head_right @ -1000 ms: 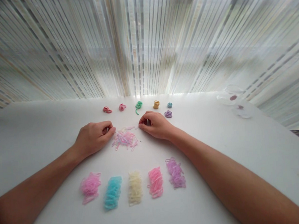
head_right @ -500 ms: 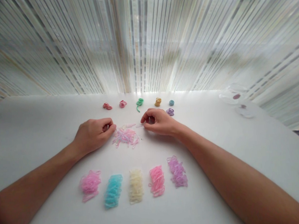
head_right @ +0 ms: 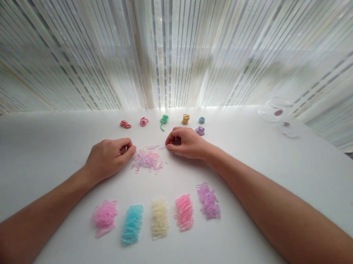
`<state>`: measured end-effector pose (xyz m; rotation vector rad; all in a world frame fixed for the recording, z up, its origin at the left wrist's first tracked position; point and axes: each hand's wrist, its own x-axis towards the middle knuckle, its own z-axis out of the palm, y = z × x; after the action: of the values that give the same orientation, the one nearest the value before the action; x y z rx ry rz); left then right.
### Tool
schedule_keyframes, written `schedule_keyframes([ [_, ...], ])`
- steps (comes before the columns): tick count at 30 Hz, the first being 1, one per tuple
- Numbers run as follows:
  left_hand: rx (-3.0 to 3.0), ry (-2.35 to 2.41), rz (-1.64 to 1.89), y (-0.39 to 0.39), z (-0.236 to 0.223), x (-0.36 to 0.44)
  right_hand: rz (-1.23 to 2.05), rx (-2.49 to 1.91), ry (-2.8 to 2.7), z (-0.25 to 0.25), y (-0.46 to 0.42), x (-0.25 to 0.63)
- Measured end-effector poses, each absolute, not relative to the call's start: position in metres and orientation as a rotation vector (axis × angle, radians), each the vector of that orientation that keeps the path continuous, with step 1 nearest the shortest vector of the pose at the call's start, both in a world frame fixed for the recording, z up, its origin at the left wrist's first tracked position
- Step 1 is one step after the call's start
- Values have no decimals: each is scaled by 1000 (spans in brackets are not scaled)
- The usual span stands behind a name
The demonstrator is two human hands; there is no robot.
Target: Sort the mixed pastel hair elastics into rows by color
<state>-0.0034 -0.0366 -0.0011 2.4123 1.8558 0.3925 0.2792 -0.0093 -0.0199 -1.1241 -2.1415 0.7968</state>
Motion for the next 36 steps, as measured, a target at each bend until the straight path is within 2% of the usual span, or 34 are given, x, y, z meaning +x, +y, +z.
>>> schedule_keyframes([
  [36, 2447, 1857, 374, -37, -1, -4, 797, -1133, -2142, -16, -12, 279],
])
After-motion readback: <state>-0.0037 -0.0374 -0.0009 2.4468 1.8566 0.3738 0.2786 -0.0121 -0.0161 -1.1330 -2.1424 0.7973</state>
